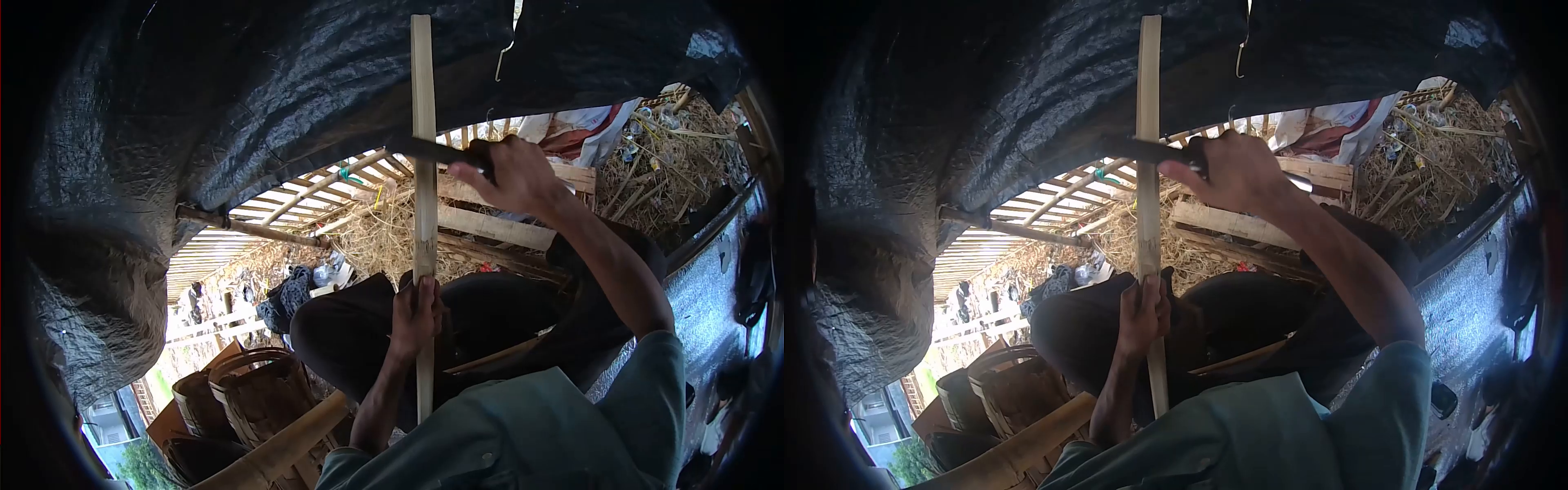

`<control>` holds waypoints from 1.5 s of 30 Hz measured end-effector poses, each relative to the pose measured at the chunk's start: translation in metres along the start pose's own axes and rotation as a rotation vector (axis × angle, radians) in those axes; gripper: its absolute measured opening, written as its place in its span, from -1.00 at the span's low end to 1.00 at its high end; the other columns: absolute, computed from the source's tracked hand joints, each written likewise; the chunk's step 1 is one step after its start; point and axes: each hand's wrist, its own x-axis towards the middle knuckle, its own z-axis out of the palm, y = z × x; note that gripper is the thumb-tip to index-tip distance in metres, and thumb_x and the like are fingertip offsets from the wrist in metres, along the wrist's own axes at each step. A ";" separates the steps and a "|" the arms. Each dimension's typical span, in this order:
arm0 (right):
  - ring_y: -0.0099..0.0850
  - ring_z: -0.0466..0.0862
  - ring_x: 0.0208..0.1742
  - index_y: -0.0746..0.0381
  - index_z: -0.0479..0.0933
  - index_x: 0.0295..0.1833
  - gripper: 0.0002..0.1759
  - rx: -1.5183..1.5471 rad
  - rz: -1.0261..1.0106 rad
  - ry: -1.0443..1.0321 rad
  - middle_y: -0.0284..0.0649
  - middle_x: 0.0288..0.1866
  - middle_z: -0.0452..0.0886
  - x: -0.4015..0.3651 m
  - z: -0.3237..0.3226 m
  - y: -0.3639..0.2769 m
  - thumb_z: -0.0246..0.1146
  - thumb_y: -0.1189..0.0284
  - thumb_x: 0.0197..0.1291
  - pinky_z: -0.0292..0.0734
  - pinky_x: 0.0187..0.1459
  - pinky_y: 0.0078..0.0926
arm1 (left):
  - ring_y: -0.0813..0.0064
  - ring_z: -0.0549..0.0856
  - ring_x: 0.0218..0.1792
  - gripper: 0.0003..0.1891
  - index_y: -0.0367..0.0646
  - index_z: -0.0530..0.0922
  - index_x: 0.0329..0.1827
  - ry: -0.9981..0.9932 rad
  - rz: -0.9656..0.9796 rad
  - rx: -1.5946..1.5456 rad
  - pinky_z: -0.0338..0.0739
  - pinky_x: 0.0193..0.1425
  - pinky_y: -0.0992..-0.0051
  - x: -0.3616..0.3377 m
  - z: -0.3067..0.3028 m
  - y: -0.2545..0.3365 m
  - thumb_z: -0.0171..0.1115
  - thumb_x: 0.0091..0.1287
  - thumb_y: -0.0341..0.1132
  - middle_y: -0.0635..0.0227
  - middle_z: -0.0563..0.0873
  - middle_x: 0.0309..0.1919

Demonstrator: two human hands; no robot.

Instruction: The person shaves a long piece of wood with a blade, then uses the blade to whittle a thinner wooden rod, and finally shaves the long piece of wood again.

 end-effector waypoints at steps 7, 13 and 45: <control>-0.32 0.62 -0.67 0.23 0.56 -0.43 -0.26 -0.155 -0.410 -0.149 -0.20 -0.73 0.52 -0.044 0.035 -0.032 0.05 -0.32 0.02 0.51 -0.60 -0.38 | 0.78 0.24 -0.81 -0.62 -0.12 0.34 -0.49 -0.014 0.034 -0.012 0.10 -0.75 0.68 -0.001 0.001 0.002 -0.15 0.48 -0.10 0.60 0.23 -0.77; -0.25 0.62 -0.68 0.24 0.52 -0.51 -0.26 -0.071 -0.402 -0.064 -0.17 -0.74 0.51 -0.044 0.045 -0.022 0.02 -0.30 0.06 0.53 -0.59 -0.33 | 0.78 0.24 -0.81 -0.62 -0.12 0.34 -0.46 -0.033 0.025 0.001 0.09 -0.76 0.67 0.000 0.000 0.003 -0.16 0.48 -0.07 0.59 0.24 -0.77; -0.25 0.64 -0.61 0.28 0.55 -0.42 -0.27 0.012 -0.518 0.296 -0.11 -0.64 0.55 -0.011 0.032 -0.037 0.10 -0.29 0.02 0.55 -0.56 -0.35 | 0.68 0.41 -0.68 -0.84 -0.28 0.40 -0.29 -0.048 0.340 0.046 0.32 -0.62 0.59 0.019 -0.017 0.063 -0.11 0.44 -0.41 0.40 0.41 -0.57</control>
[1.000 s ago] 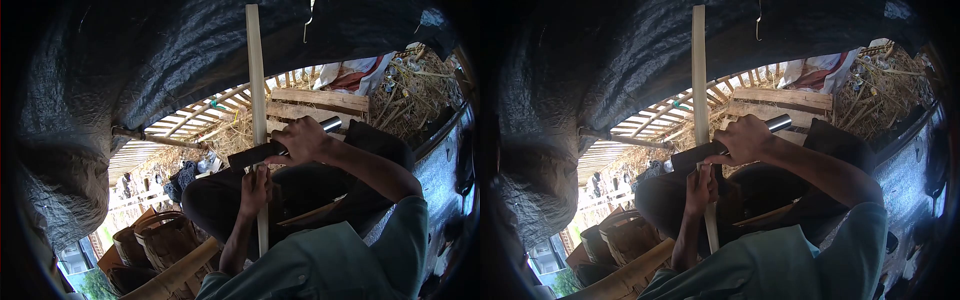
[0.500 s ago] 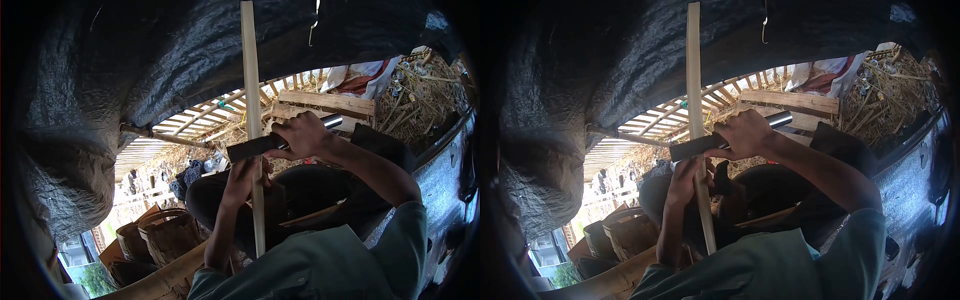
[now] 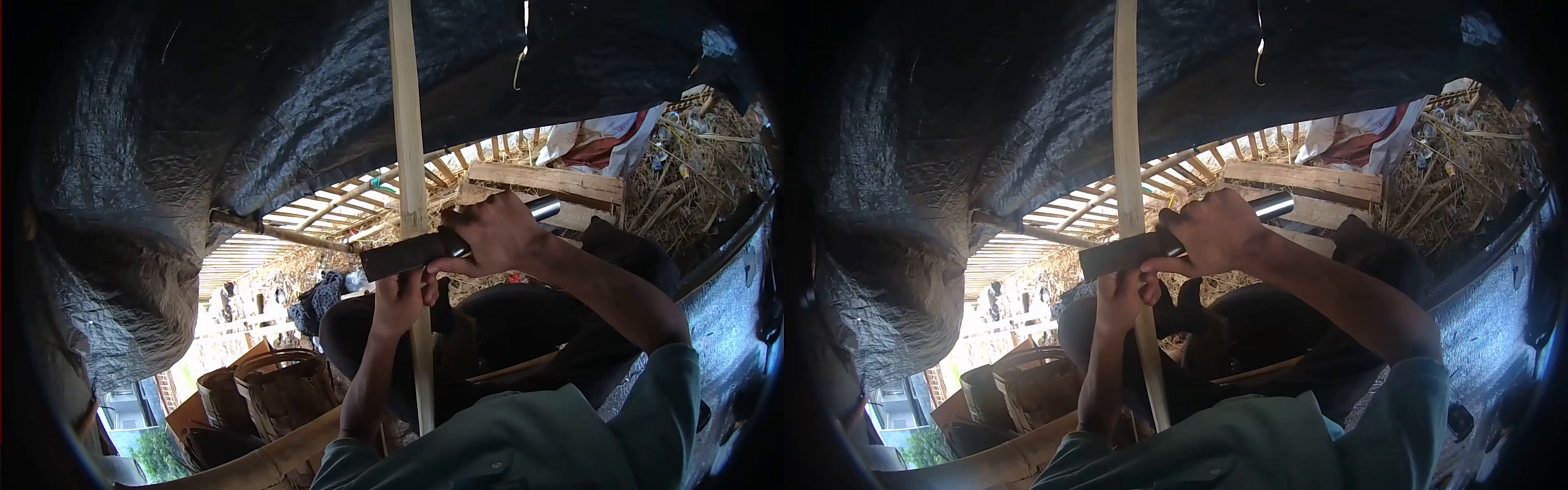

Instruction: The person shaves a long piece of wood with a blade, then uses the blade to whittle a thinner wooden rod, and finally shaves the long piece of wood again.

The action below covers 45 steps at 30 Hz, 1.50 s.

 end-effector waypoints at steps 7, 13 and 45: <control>-0.30 0.63 -0.67 0.23 0.57 -0.39 -0.25 -0.030 0.113 -0.101 -0.17 -0.69 0.55 0.015 0.002 -0.005 0.03 -0.33 0.04 0.50 -0.63 -0.39 | 0.71 0.37 -0.72 -0.86 -0.26 0.40 -0.30 0.033 0.041 -0.041 0.24 -0.69 0.64 0.010 -0.005 0.007 -0.10 0.42 -0.43 0.44 0.38 -0.60; -0.27 0.64 -0.64 0.25 0.56 -0.35 -0.25 -0.038 0.120 -0.240 -0.13 -0.66 0.56 0.007 -0.003 -0.007 0.02 -0.31 0.07 0.52 -0.58 -0.35 | 0.62 0.44 -0.68 -0.83 -0.28 0.39 -0.24 -0.029 0.084 0.056 0.40 -0.62 0.58 -0.002 0.000 -0.004 -0.10 0.42 -0.34 0.33 0.47 -0.55; -0.19 0.63 -0.65 0.22 0.58 -0.35 -0.30 0.018 0.321 -0.253 -0.19 -0.74 0.51 0.010 0.005 0.023 0.03 -0.26 0.10 0.55 -0.57 -0.33 | 0.78 0.20 -0.76 -0.84 -0.13 0.31 -0.22 0.022 -0.144 -0.036 0.06 -0.73 0.67 -0.008 0.007 -0.006 -0.13 0.46 -0.24 0.56 0.28 -0.64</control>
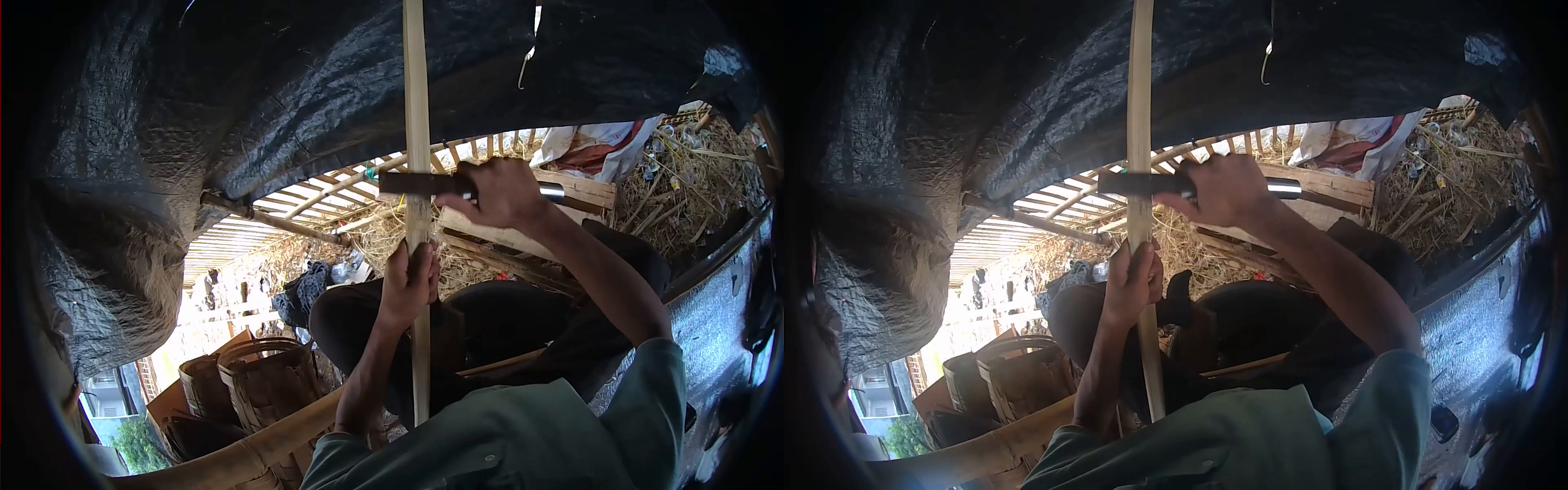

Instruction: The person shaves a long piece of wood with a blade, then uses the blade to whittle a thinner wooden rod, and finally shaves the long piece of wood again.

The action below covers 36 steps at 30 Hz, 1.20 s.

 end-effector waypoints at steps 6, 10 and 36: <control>-0.23 0.63 -0.64 0.29 0.59 -0.37 -0.37 -0.036 -0.117 0.233 -0.20 -0.73 0.54 0.009 -0.026 -0.005 0.10 -0.15 0.16 0.55 -0.54 -0.33 | 0.78 0.20 -0.77 -0.82 -0.20 0.33 -0.14 -0.004 -0.008 -0.048 0.05 -0.74 0.68 -0.001 -0.002 0.006 -0.16 0.45 -0.27 0.55 0.27 -0.65; -0.22 0.64 -0.61 0.25 0.61 -0.34 -0.30 -0.046 -0.288 0.103 -0.14 -0.70 0.55 -0.008 -0.011 -0.011 0.08 -0.25 0.08 0.57 -0.51 -0.32 | 0.78 0.21 -0.78 -0.82 -0.18 0.34 -0.17 0.017 -0.003 -0.015 0.05 -0.75 0.68 -0.002 0.003 0.006 -0.15 0.46 -0.26 0.55 0.26 -0.66; -0.21 0.68 -0.54 0.22 0.63 -0.36 -0.27 -0.166 0.033 -0.008 -0.09 -0.67 0.56 0.028 -0.032 0.016 -0.01 -0.28 0.12 0.60 -0.50 -0.31 | 0.74 0.20 -0.80 -0.70 -0.09 0.24 -0.47 -0.034 -0.051 0.027 0.06 -0.77 0.64 -0.010 0.008 -0.008 -0.16 0.47 -0.21 0.55 0.23 -0.73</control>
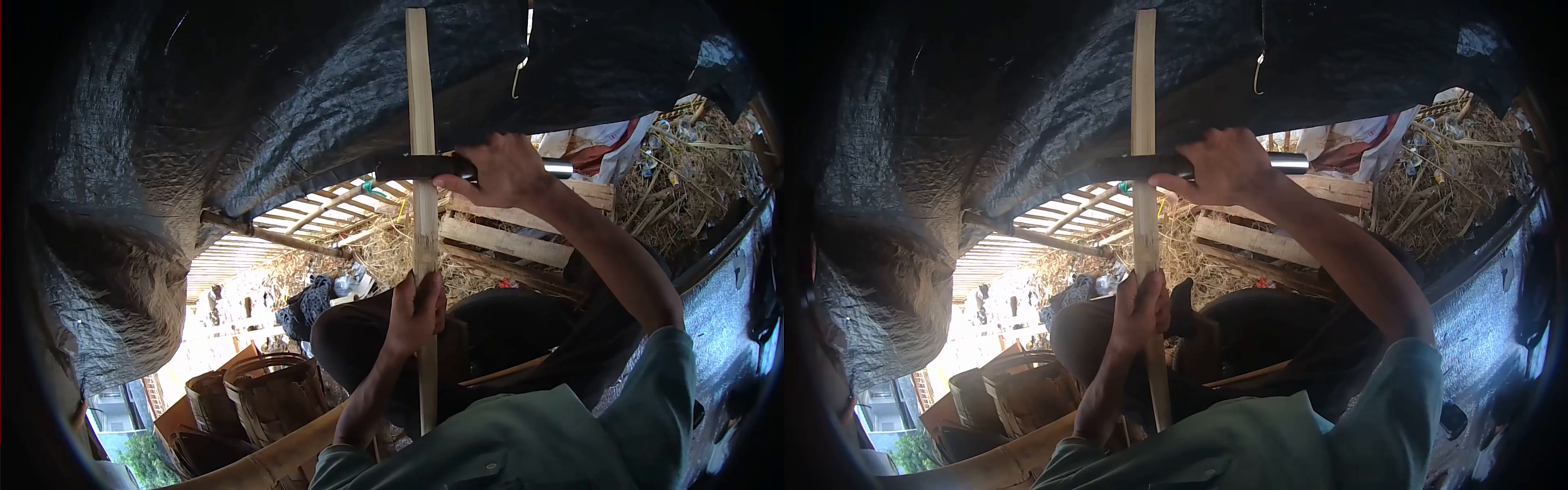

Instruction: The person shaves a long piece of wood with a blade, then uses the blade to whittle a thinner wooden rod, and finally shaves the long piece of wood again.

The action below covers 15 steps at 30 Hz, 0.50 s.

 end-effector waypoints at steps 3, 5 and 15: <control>-0.20 0.67 -0.53 0.23 0.62 -0.38 -0.29 0.100 -0.140 0.067 -0.08 -0.66 0.56 -0.010 -0.003 -0.004 0.02 -0.26 0.11 0.59 -0.48 -0.32 | 0.73 0.22 -0.80 -0.73 -0.10 0.27 -0.43 -0.013 -0.019 -0.032 0.09 -0.77 0.64 0.003 0.001 0.010 -0.13 0.46 -0.22 0.54 0.25 -0.72; -0.19 0.66 -0.55 0.26 0.58 -0.43 -0.29 0.156 -0.230 -0.084 -0.05 -0.64 0.56 -0.024 0.000 -0.015 0.06 -0.25 0.09 0.57 -0.49 -0.31 | 0.74 0.25 -0.79 -0.78 -0.13 0.31 -0.36 -0.001 -0.039 -0.061 0.12 -0.76 0.65 0.006 -0.002 0.014 -0.08 0.46 -0.24 0.54 0.27 -0.70; -0.24 0.65 -0.53 0.32 0.58 -0.32 -0.31 0.163 -0.304 -0.044 -0.13 -0.52 0.58 -0.044 0.020 -0.025 0.19 -0.20 0.01 0.56 -0.52 -0.34 | 0.56 0.44 -0.74 -0.69 -0.27 0.40 -0.30 0.038 0.008 -0.146 0.33 -0.71 0.56 0.022 -0.013 0.001 -0.08 0.41 -0.16 0.33 0.44 -0.67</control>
